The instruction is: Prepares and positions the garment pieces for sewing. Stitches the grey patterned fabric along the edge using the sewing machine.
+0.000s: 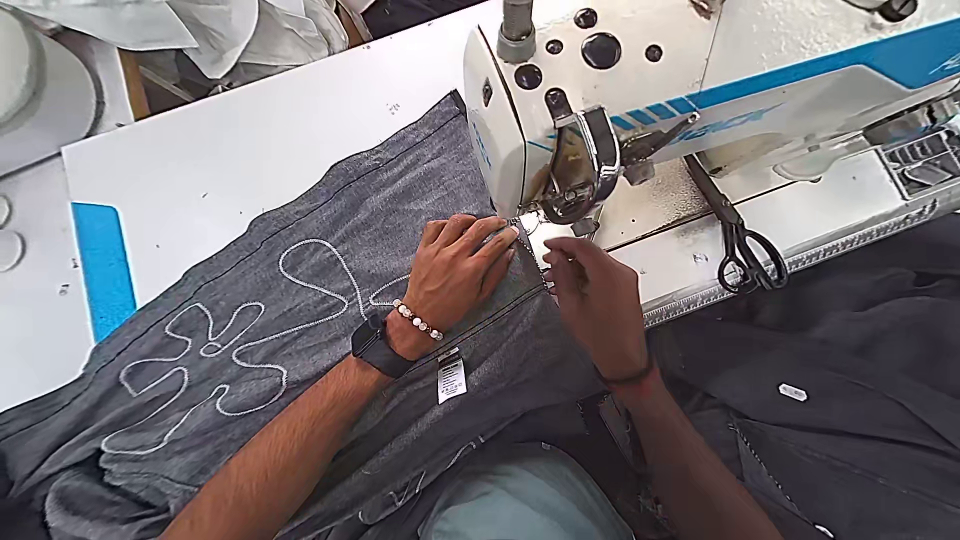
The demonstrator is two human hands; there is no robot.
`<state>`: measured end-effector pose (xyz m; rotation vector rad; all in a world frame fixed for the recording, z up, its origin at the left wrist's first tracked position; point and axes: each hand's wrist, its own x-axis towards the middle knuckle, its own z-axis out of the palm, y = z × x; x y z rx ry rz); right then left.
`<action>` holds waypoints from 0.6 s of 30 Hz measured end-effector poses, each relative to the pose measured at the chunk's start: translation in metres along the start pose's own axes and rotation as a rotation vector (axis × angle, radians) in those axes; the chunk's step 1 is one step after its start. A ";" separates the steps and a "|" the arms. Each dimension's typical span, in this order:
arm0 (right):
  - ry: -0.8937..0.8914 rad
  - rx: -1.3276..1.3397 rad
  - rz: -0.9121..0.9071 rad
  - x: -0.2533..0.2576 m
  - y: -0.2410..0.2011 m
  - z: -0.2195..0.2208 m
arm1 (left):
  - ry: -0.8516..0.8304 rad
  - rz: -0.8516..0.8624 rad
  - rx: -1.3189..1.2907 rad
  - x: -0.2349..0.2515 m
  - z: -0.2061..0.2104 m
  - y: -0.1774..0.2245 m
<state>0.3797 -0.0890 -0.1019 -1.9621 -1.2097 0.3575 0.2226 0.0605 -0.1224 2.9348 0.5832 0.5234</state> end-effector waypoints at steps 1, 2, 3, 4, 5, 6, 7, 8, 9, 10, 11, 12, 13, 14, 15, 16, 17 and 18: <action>0.005 -0.065 0.015 0.008 0.000 0.007 | 0.007 -0.007 -0.007 0.001 0.000 0.000; 0.006 -0.135 0.035 0.013 -0.002 0.013 | 0.017 -0.010 -0.015 0.002 0.000 0.000; 0.005 -0.199 0.064 0.016 -0.005 0.017 | 0.021 -0.011 -0.024 0.002 -0.001 0.000; 0.001 -0.249 0.090 0.019 -0.007 0.020 | 0.029 -0.012 -0.030 0.003 -0.001 -0.001; -0.007 -0.278 0.112 0.021 -0.009 0.022 | 0.036 -0.015 -0.034 0.004 -0.001 -0.002; -0.017 -0.293 0.129 0.021 -0.011 0.022 | 0.037 -0.022 -0.035 0.003 -0.002 -0.002; -0.022 -0.299 0.134 0.021 -0.012 0.023 | 0.036 -0.025 -0.035 0.002 -0.002 -0.001; -0.021 -0.293 0.128 0.021 -0.012 0.022 | 0.035 -0.027 -0.037 0.002 -0.002 -0.002; -0.011 -0.272 0.113 0.022 -0.011 0.021 | 0.034 -0.025 -0.039 0.002 -0.001 -0.003; -0.007 -0.252 0.110 0.024 -0.009 0.020 | 0.027 -0.027 -0.039 0.002 -0.001 -0.003; -0.019 -0.245 0.127 0.026 -0.008 0.018 | 0.021 -0.029 -0.040 0.002 -0.001 -0.003; -0.032 -0.231 0.160 0.029 -0.007 0.016 | 0.016 -0.027 -0.045 0.002 -0.001 -0.003; -0.052 -0.214 0.196 0.031 -0.007 0.014 | 0.012 -0.024 -0.047 0.002 0.000 -0.003; -0.069 -0.195 0.218 0.033 -0.008 0.013 | 0.014 -0.020 -0.052 0.002 0.000 -0.003; -0.083 -0.183 0.222 0.034 -0.009 0.014 | 0.018 -0.018 -0.052 0.002 0.000 -0.004; -0.092 -0.177 0.212 0.035 -0.010 0.015 | 0.019 -0.017 -0.052 0.002 0.000 -0.004; -0.099 -0.184 0.202 0.035 -0.010 0.016 | 0.020 -0.014 -0.055 0.002 0.000 -0.004; -0.101 -0.199 0.195 0.034 -0.010 0.017 | 0.020 -0.012 -0.058 0.002 -0.001 -0.003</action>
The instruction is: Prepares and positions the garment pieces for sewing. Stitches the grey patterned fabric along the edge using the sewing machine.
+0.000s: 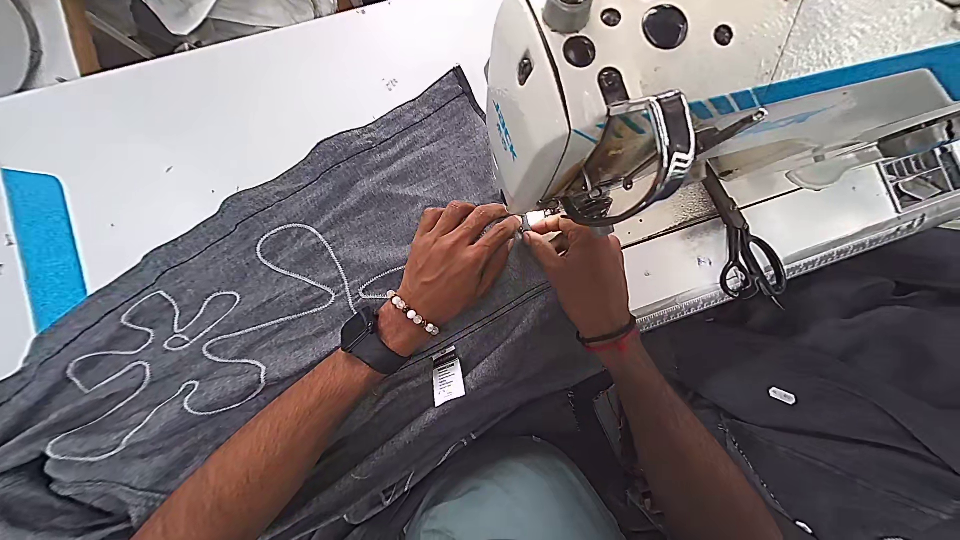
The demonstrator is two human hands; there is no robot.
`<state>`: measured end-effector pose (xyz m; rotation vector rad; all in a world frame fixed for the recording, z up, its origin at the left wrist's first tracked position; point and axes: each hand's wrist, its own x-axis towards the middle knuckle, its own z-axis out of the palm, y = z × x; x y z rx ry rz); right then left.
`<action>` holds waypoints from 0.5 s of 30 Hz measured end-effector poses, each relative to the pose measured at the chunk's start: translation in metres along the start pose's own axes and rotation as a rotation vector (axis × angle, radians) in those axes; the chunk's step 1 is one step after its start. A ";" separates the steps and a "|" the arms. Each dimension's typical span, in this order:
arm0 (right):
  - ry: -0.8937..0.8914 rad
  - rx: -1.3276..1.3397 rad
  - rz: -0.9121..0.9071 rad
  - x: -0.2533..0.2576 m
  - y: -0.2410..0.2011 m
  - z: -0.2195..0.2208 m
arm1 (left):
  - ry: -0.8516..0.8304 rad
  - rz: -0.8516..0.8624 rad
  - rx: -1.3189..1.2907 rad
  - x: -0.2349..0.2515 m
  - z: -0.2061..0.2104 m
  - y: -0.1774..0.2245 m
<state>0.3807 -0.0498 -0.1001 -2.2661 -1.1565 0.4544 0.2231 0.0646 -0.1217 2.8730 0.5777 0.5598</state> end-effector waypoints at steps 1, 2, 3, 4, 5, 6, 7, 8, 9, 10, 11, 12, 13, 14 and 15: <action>0.007 -0.017 -0.003 0.000 0.000 0.001 | 0.002 0.001 -0.001 0.000 0.000 0.000; 0.015 -0.026 -0.007 -0.001 -0.001 0.002 | -0.001 0.001 0.004 0.000 0.000 0.000; 0.024 -0.029 -0.013 -0.002 -0.001 0.004 | -0.005 0.001 0.010 0.000 0.000 0.000; 0.034 -0.024 -0.019 -0.003 -0.001 0.005 | -0.007 0.004 0.012 -0.001 0.000 0.000; 0.041 -0.016 -0.019 -0.004 -0.001 0.005 | -0.010 0.011 0.016 -0.001 0.001 0.000; 0.044 -0.003 -0.016 -0.004 -0.001 0.005 | -0.010 0.017 0.019 -0.001 0.001 -0.001; 0.050 0.016 -0.011 -0.004 0.000 0.005 | -0.007 0.022 0.024 -0.001 0.002 -0.001; 0.053 0.037 -0.004 -0.004 0.001 0.005 | -0.005 0.023 0.032 -0.001 0.002 -0.001; 0.051 0.051 0.001 -0.004 0.002 0.005 | -0.005 0.022 0.040 -0.002 0.002 -0.001; 0.048 0.059 0.004 -0.004 0.002 0.005 | -0.005 0.020 0.046 -0.002 0.002 0.000; 0.046 0.066 0.008 -0.004 0.003 0.005 | -0.008 0.018 0.052 -0.001 0.002 0.000; 0.046 0.070 0.010 -0.004 0.003 0.005 | -0.011 0.016 0.056 -0.001 0.002 0.000; 0.047 0.070 0.009 -0.004 0.003 0.005 | -0.013 0.015 0.061 -0.001 0.002 0.000; 0.049 0.068 0.010 -0.004 0.003 0.005 | -0.017 0.013 0.065 -0.001 0.002 0.000; 0.050 0.066 0.011 -0.004 0.003 0.005 | -0.020 0.010 0.068 -0.001 0.002 0.001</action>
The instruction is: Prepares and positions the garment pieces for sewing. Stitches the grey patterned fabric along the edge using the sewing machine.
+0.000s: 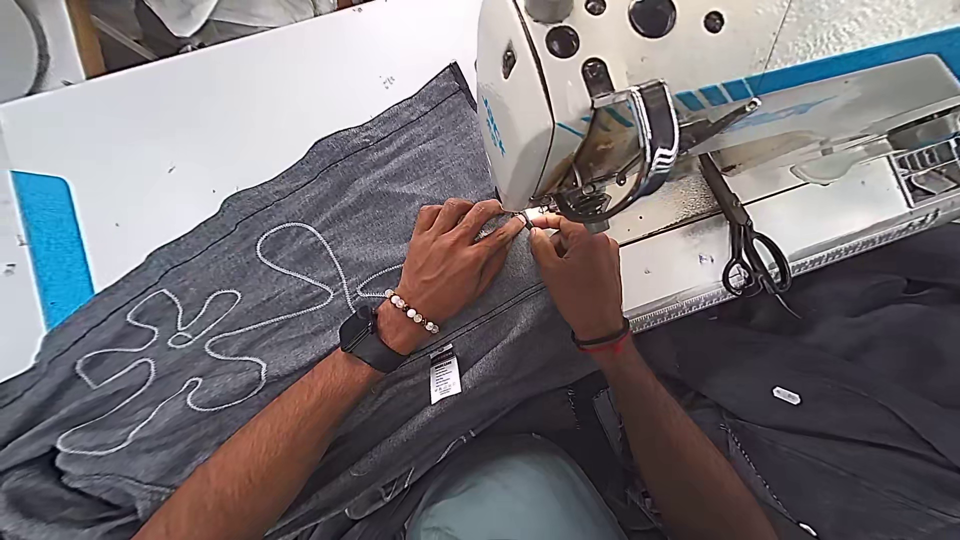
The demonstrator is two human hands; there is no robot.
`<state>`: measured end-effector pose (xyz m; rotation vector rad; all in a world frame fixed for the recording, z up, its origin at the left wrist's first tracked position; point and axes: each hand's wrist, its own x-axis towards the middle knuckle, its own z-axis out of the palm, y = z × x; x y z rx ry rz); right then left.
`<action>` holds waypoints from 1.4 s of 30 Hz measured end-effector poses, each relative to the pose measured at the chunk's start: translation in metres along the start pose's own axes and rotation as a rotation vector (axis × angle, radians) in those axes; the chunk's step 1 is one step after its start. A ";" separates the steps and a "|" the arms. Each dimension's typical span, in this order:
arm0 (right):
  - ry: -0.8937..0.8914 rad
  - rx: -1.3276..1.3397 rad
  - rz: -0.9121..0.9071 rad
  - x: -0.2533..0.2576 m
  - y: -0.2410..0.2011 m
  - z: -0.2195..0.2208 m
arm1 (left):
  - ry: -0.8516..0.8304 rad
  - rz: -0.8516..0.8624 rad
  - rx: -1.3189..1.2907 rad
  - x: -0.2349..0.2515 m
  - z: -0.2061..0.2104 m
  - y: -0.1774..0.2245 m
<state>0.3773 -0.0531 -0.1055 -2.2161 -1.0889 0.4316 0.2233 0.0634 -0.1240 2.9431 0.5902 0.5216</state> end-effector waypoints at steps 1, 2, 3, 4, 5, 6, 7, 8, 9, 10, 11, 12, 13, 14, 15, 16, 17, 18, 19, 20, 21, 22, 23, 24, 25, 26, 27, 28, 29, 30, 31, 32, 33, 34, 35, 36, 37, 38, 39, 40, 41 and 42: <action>-0.001 0.001 -0.001 0.000 0.000 0.000 | -0.004 -0.002 0.004 0.000 0.000 0.000; -0.002 0.003 -0.003 0.000 0.000 0.000 | -0.017 -0.005 0.012 0.000 0.000 0.000; -0.004 0.005 -0.003 0.000 0.001 0.000 | -0.029 -0.009 0.019 0.000 0.000 0.001; -0.011 0.008 0.001 0.000 0.001 -0.001 | -0.035 -0.011 0.026 0.000 0.000 0.002; -0.018 0.010 0.000 0.001 0.001 -0.001 | -0.043 -0.013 0.037 0.000 0.000 0.003; -0.018 0.009 -0.009 0.001 0.001 -0.001 | -0.050 -0.014 0.043 -0.001 0.000 0.003; -0.012 0.002 -0.032 0.000 0.002 0.000 | -0.055 -0.016 0.044 -0.002 0.001 0.004; 0.007 -0.025 -0.071 -0.001 0.003 0.001 | -0.055 -0.019 0.043 -0.002 0.001 0.004; 0.040 -0.073 -0.130 -0.003 0.004 0.003 | -0.048 -0.023 0.037 -0.002 0.001 0.004; 0.078 -0.134 -0.195 -0.006 0.005 0.006 | -0.046 -0.026 0.030 -0.002 0.001 0.004; 0.103 -0.205 -0.262 -0.009 0.007 0.009 | -0.049 -0.026 0.023 -0.003 0.001 0.004; 0.114 -0.271 -0.310 -0.011 0.007 0.011 | -0.043 -0.026 0.018 -0.003 0.001 0.004; 0.120 -0.315 -0.344 -0.013 0.008 0.012 | -0.026 -0.023 0.008 -0.002 0.000 0.003; 0.112 -0.350 -0.365 -0.015 0.007 0.013 | -0.011 -0.016 -0.005 -0.002 -0.001 0.003; 0.096 -0.381 -0.375 -0.016 0.006 0.014 | -0.004 -0.013 -0.010 -0.002 -0.002 0.003; 0.081 -0.410 -0.371 -0.017 0.004 0.013 | -0.006 -0.012 -0.010 -0.002 -0.002 0.002; 0.065 -0.434 -0.367 -0.018 0.002 0.013 | -0.010 -0.009 -0.008 -0.003 -0.003 0.002; 0.045 -0.456 -0.361 -0.018 -0.001 0.013 | -0.014 -0.004 -0.009 -0.003 -0.003 0.002; 0.030 -0.474 -0.362 -0.019 -0.003 0.012 | -0.015 0.000 -0.007 -0.003 -0.003 0.001; 0.015 -0.491 -0.367 -0.020 -0.006 0.011 | -0.016 0.003 -0.010 -0.004 -0.003 0.001; -0.004 -0.507 -0.365 -0.020 -0.009 0.010 | -0.016 0.003 -0.016 -0.004 -0.003 0.001; -0.013 -0.517 -0.365 -0.019 -0.012 0.009 | -0.015 0.003 -0.020 -0.003 -0.004 0.001; -0.025 -0.524 -0.360 -0.019 -0.014 0.008 | -0.014 0.004 -0.022 -0.003 -0.004 0.000; -0.038 -0.530 -0.350 -0.018 -0.015 0.008 | -0.010 0.009 -0.021 -0.003 -0.004 -0.001; -0.046 -0.531 -0.340 -0.017 -0.015 0.009 | -0.006 0.018 -0.017 -0.003 -0.004 -0.001; -0.055 -0.533 -0.326 -0.016 -0.016 0.009 | -0.003 0.038 -0.014 -0.003 -0.004 -0.002; -0.057 -0.533 -0.313 -0.015 -0.016 0.009 | 0.004 0.068 -0.005 -0.003 -0.005 -0.003; -0.052 -0.531 -0.301 -0.013 -0.016 0.009 | 0.006 0.100 -0.007 -0.004 -0.006 -0.003; -0.044 -0.519 -0.288 -0.013 -0.016 0.009 | -0.005 0.124 -0.021 -0.006 -0.007 -0.001; -0.016 -0.490 -0.275 -0.014 -0.014 0.009 | -0.029 0.131 -0.057 -0.007 -0.008 0.002; 0.011 -0.449 -0.254 -0.017 -0.011 0.008 | -0.061 0.119 -0.109 -0.009 -0.010 0.005; 0.013 -0.396 -0.231 -0.024 -0.006 0.004 | -0.087 0.095 -0.164 -0.011 -0.011 0.008; -0.006 -0.338 -0.204 -0.034 0.000 -0.002 | -0.105 0.077 -0.202 -0.014 -0.013 0.008; -0.019 -0.278 -0.182 -0.047 0.007 -0.007 | -0.117 0.076 -0.217 -0.017 -0.015 0.007; -0.030 -0.217 -0.161 -0.062 0.015 -0.013 | -0.132 0.086 -0.211 -0.022 -0.015 0.007; -0.035 -0.166 -0.159 -0.077 0.024 -0.020 | -0.136 0.099 -0.197 -0.026 -0.013 0.007; -0.046 -0.120 -0.181 -0.091 0.032 -0.028 | -0.127 0.110 -0.184 -0.029 -0.009 0.009; -0.074 -0.069 -0.231 -0.105 0.038 -0.035 | -0.113 0.107 -0.170 -0.031 -0.006 0.013; -0.117 -0.039 -0.305 -0.121 0.043 -0.039 | -0.097 0.101 -0.157 -0.031 -0.004 0.017; -0.178 -0.046 -0.393 -0.136 0.045 -0.038 | -0.082 0.094 -0.148 -0.031 -0.002 0.021; -0.245 -0.085 -0.487 -0.152 0.047 -0.031 | -0.068 0.093 -0.145 -0.031 0.000 0.024; -0.309 -0.147 -0.555 -0.165 0.051 -0.020 | -0.050 0.104 -0.145 -0.031 0.001 0.026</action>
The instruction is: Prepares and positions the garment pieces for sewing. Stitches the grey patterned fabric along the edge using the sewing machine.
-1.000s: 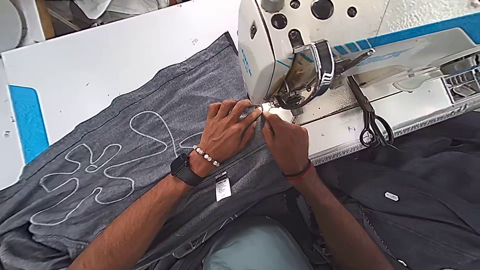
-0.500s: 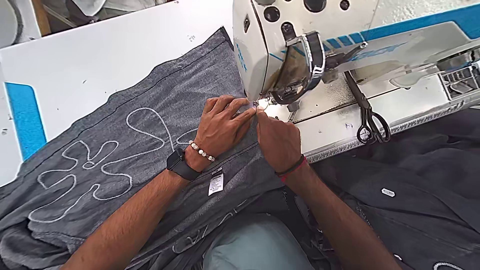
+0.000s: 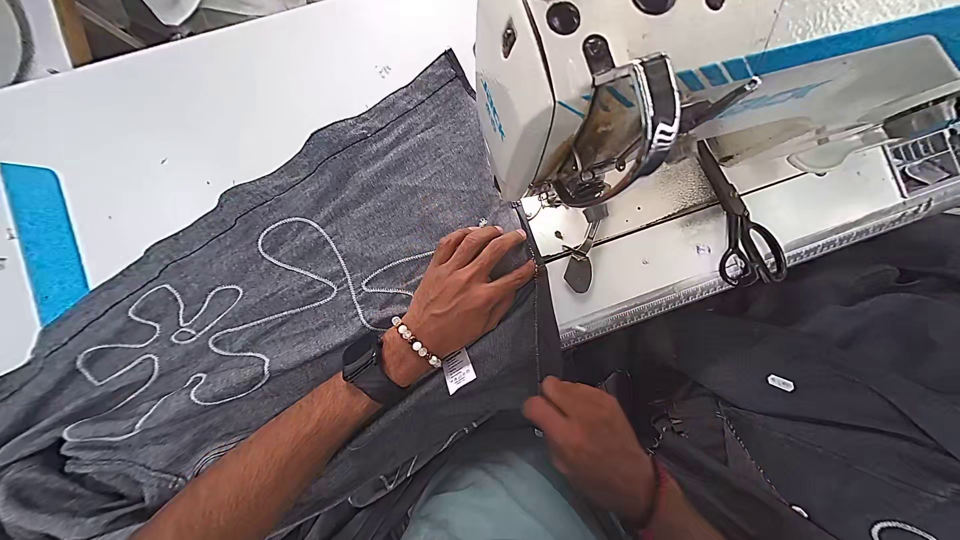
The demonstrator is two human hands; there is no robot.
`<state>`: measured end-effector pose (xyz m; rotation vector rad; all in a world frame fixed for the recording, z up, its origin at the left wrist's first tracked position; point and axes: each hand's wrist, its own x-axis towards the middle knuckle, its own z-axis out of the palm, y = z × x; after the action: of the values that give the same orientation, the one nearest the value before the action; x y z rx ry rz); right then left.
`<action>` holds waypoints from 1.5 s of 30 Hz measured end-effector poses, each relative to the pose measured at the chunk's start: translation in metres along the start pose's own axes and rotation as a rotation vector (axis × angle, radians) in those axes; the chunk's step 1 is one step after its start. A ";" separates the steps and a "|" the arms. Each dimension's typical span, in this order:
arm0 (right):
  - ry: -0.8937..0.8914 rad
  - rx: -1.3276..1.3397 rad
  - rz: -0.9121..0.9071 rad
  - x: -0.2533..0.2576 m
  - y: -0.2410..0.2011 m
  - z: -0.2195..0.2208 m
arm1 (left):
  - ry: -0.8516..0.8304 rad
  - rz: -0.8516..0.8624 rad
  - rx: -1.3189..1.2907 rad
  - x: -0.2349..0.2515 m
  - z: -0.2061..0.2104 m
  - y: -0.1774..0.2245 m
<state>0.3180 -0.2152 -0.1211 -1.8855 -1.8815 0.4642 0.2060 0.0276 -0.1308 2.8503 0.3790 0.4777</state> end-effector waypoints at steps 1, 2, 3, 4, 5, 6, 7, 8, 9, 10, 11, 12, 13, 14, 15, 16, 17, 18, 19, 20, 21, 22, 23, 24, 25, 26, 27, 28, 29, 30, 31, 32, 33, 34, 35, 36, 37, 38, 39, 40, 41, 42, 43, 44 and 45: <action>-0.066 -0.070 -0.024 -0.004 -0.001 0.015 | 0.024 0.018 -0.006 0.001 0.001 0.000; -0.139 -0.133 -0.011 -0.004 0.000 0.028 | 0.046 0.031 -0.018 0.001 0.000 0.000; -0.241 -0.151 0.026 0.001 0.002 0.034 | 0.056 0.040 -0.028 0.002 -0.001 -0.002; -0.384 -0.114 0.072 0.008 0.003 0.032 | 0.050 0.048 -0.036 0.002 -0.003 -0.003; -0.579 -0.030 0.104 0.019 0.003 0.023 | 0.026 0.058 -0.038 0.001 -0.005 -0.005; -0.746 0.081 0.112 0.031 0.002 0.011 | 0.002 0.073 -0.038 0.000 -0.007 -0.007; -0.749 0.179 0.085 0.041 0.003 -0.001 | -0.012 0.086 -0.036 0.000 -0.008 -0.010; -0.582 0.266 0.068 0.049 0.003 -0.012 | -0.015 0.088 -0.035 -0.001 -0.008 -0.011; -0.343 0.324 0.097 0.057 0.001 -0.022 | -0.016 0.081 -0.037 -0.003 -0.007 -0.010; -0.086 0.314 0.156 0.068 0.001 -0.030 | -0.017 0.074 -0.031 -0.005 -0.006 -0.009; 0.130 0.234 0.232 0.082 0.005 -0.035 | -0.017 0.070 -0.019 -0.006 -0.005 -0.007; 0.278 0.138 0.313 0.095 0.012 -0.036 | -0.022 0.064 -0.011 -0.007 -0.004 -0.003; 0.352 0.063 0.383 0.108 0.021 -0.036 | -0.018 0.059 -0.009 -0.006 -0.003 0.000; 0.372 0.025 0.437 0.119 0.028 -0.035 | -0.013 0.057 -0.009 -0.004 -0.003 0.000; 0.368 0.013 0.480 0.127 0.031 -0.032 | -0.008 0.052 -0.016 -0.003 -0.003 0.000; 0.356 -0.005 0.511 0.132 0.030 -0.028 | 0.007 0.041 -0.030 -0.003 -0.004 -0.001; 0.343 -0.034 0.531 0.136 0.028 -0.025 | 0.035 0.018 -0.039 -0.002 -0.005 -0.002; 0.331 -0.062 0.546 0.138 0.025 -0.023 | 0.063 -0.015 -0.038 0.001 -0.007 -0.003; 0.322 -0.087 0.557 0.140 0.023 -0.022 | 0.075 -0.052 -0.031 0.005 -0.009 -0.004; 0.311 -0.104 0.568 0.141 0.022 -0.022 | 0.068 -0.086 -0.015 0.009 -0.012 -0.006; 0.303 -0.118 0.575 0.142 0.020 -0.022 | 0.045 -0.106 0.005 0.013 -0.014 -0.009; 0.295 -0.135 0.582 0.143 0.020 -0.022 | 0.026 -0.110 0.026 0.017 -0.014 -0.012; 0.290 -0.147 0.583 0.144 0.020 -0.023 | 0.019 -0.107 0.050 0.019 -0.012 -0.014; 0.292 -0.152 0.581 0.145 0.020 -0.023 | 0.015 -0.104 0.070 0.020 -0.010 -0.016; 0.303 -0.151 0.576 0.145 0.021 -0.022 | 0.008 -0.110 0.090 0.020 -0.008 -0.017; 0.322 -0.148 0.566 0.146 0.022 -0.022 | -0.002 -0.122 0.112 0.021 -0.006 -0.017; 0.345 -0.150 0.548 0.145 0.023 -0.020 | -0.015 -0.144 0.138 0.021 -0.005 -0.016; 0.367 -0.162 0.520 0.144 0.023 -0.018 | -0.022 -0.166 0.159 0.020 -0.005 -0.015; 0.382 -0.182 0.481 0.142 0.023 -0.015 | -0.015 -0.180 0.167 0.020 -0.004 -0.014; 0.394 -0.217 0.440 0.140 0.022 -0.011 | -0.001 -0.184 0.174 0.019 -0.003 -0.014; 0.396 -0.247 0.403 0.137 0.021 -0.008 | 0.013 -0.180 0.171 0.018 -0.004 -0.014; 0.387 -0.276 0.367 0.134 0.020 -0.005 | 0.025 -0.166 0.156 0.018 -0.005 -0.014; 0.364 -0.303 0.337 0.132 0.019 -0.005 | 0.022 -0.145 0.139 0.017 -0.006 -0.015; 0.335 -0.323 0.316 0.130 0.018 -0.005 | 0.020 -0.122 0.127 0.017 -0.006 -0.016; 0.308 -0.334 0.301 0.129 0.018 -0.006 | 0.016 -0.111 0.124 0.017 -0.006 -0.016; 0.289 -0.338 0.288 0.129 0.019 -0.007 | 0.012 -0.110 0.126 0.017 -0.005 -0.016; 0.271 -0.339 0.275 0.130 0.019 -0.009 | 0.009 -0.114 0.132 0.018 -0.005 -0.016; 0.255 -0.342 0.268 0.132 0.019 -0.011 | 0.002 -0.123 0.139 0.019 -0.005 -0.016; 0.243 -0.348 0.264 0.133 0.019 -0.012 | -0.005 -0.131 0.142 0.020 -0.005 -0.015; 0.232 -0.357 0.260 0.135 0.019 -0.014 | -0.007 -0.139 0.146 0.021 -0.005 -0.015; 0.223 -0.368 0.253 0.136 0.019 -0.016 | -0.005 -0.147 0.146 0.022 -0.005 -0.015; 0.217 -0.378 0.245 0.137 0.020 -0.016 | 0.000 -0.154 0.145 0.023 -0.005 -0.016; 0.214 -0.382 0.234 0.137 0.022 -0.016 | 0.002 -0.159 0.144 0.023 -0.005 -0.016; 0.215 -0.375 0.226 0.137 0.024 -0.017 | 0.000 -0.159 0.143 0.024 -0.004 -0.016; 0.221 -0.350 0.220 0.136 0.027 -0.018 | -0.004 -0.155 0.139 0.024 -0.004 -0.017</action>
<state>0.3531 -0.0803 -0.1108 -2.2760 -1.7012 -0.0160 0.2230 0.0511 -0.1243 2.9227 0.6512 0.4307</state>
